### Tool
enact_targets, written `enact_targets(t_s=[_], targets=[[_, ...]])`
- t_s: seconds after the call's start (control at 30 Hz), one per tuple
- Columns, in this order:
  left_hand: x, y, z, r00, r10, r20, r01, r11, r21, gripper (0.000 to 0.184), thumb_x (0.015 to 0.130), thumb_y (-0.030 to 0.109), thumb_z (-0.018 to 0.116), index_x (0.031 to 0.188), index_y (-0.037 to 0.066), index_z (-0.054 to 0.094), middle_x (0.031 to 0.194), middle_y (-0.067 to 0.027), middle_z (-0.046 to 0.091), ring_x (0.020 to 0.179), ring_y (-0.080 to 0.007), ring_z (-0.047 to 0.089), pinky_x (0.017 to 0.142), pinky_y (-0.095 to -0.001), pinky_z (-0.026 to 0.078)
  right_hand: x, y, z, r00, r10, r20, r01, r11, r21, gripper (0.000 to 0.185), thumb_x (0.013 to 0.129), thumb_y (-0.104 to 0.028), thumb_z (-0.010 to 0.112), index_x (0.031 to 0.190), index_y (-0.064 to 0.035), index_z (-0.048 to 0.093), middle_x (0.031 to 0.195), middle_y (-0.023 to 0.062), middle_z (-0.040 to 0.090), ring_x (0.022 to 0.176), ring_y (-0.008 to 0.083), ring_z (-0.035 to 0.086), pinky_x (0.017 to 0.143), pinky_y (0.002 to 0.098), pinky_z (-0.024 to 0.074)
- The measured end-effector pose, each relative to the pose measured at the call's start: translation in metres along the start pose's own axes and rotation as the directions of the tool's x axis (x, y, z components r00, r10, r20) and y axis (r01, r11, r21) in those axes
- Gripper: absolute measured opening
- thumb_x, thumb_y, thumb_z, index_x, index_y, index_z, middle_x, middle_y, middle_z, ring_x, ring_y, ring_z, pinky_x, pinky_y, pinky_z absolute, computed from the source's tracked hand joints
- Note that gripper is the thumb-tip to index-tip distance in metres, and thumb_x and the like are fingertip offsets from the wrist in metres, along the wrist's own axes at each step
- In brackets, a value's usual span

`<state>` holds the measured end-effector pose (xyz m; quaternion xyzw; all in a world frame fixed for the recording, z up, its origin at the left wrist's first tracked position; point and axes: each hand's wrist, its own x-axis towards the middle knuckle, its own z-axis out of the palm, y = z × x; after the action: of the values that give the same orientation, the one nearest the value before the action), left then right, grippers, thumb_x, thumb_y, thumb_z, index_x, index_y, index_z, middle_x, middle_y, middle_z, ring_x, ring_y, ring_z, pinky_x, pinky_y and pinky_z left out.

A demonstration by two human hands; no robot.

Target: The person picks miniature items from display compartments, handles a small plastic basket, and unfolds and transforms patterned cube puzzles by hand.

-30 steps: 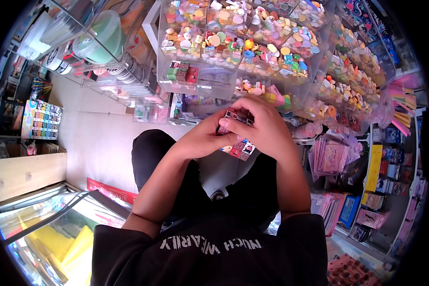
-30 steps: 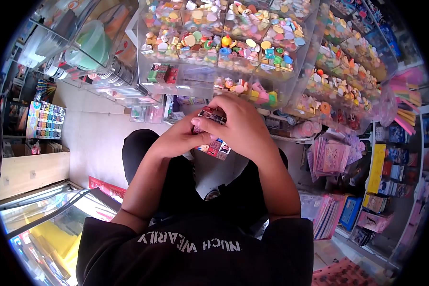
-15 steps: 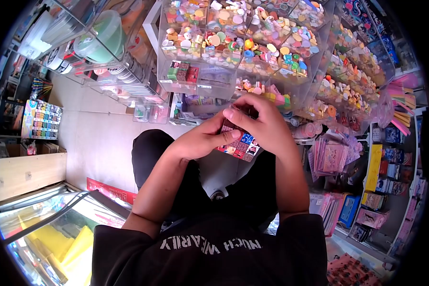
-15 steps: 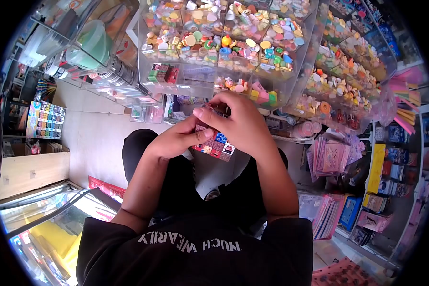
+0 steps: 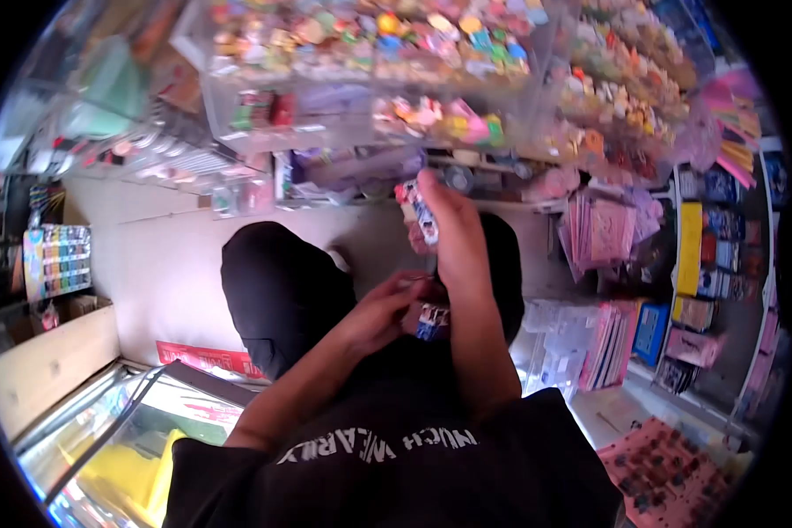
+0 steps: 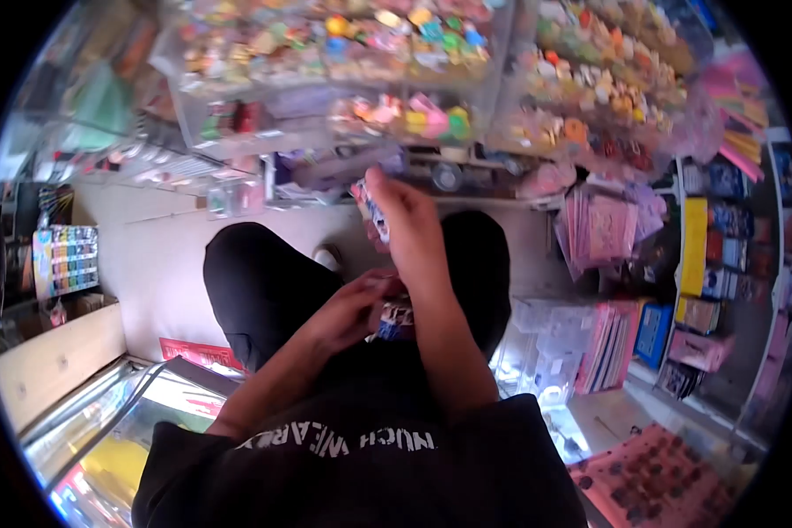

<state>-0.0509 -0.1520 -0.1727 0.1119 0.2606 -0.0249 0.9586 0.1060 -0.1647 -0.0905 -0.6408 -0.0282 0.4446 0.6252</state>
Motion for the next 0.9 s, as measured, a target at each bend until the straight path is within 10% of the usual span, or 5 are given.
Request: enact_targets(t_s=[0.5, 0.57, 0.8, 0.9], targets=[[0.016, -0.027, 0.018, 0.969, 0.153, -0.192, -0.143, 0.988, 0.063, 0.042, 0.103, 0.019, 0.048, 0.143, 0.011, 0.041, 0.117, -0.0068, 0.061, 0.103, -0.0173, 0.063, 0.088, -0.0323, 0.052, 0.019, 0.048, -0.005, 0.986, -0.168, 0.009, 0.167, 0.984, 0.057, 0.04, 0.096, -0.04, 0.068, 0.093, 0.0004, 0.071, 0.074, -0.002, 0.062, 0.067, 0.0036, 0.053, 0.059, 0.0213, 0.0398], [0.026, -0.05, 0.002, 0.969, -0.022, -0.247, 0.081, 0.97, 0.23, 0.044, 0.101, 0.017, 0.044, 0.144, 0.012, 0.04, 0.113, -0.0059, 0.062, 0.097, -0.0145, 0.062, 0.08, -0.0293, 0.05, 0.02, 0.057, -0.012, 1.0, -0.001, 0.023, -0.002, 0.992, 0.123, 0.041, 0.095, -0.042, 0.068, 0.093, -0.0013, 0.071, 0.073, -0.001, 0.062, 0.062, 0.0052, 0.054, 0.054, 0.0222, 0.0409], [0.022, -0.075, -0.024, 0.988, 0.03, -0.151, 0.005, 0.975, 0.223, 0.046, 0.099, 0.017, 0.05, 0.142, 0.007, 0.04, 0.102, -0.0055, 0.063, 0.077, -0.0112, 0.06, 0.064, -0.0247, 0.048, 0.024, 0.081, -0.016, 0.985, 0.164, 0.048, -0.17, 0.908, 0.383, 0.048, 0.1, -0.05, 0.055, 0.098, -0.0032, 0.067, 0.072, 0.005, 0.064, 0.058, 0.0135, 0.059, 0.049, 0.0279, 0.042], [0.024, -0.076, -0.044, 0.996, -0.042, -0.075, 0.062, 0.954, 0.292, 0.039, 0.099, 0.017, 0.054, 0.134, 0.005, 0.045, 0.096, -0.0037, 0.064, 0.074, -0.0105, 0.06, 0.063, -0.0236, 0.047, 0.024, 0.09, -0.015, 0.877, 0.125, 0.463, -0.403, 0.716, 0.57, 0.063, 0.1, -0.061, 0.041, 0.1, -0.002, 0.064, 0.077, 0.0074, 0.061, 0.062, 0.0193, 0.056, 0.05, 0.0319, 0.0406]])
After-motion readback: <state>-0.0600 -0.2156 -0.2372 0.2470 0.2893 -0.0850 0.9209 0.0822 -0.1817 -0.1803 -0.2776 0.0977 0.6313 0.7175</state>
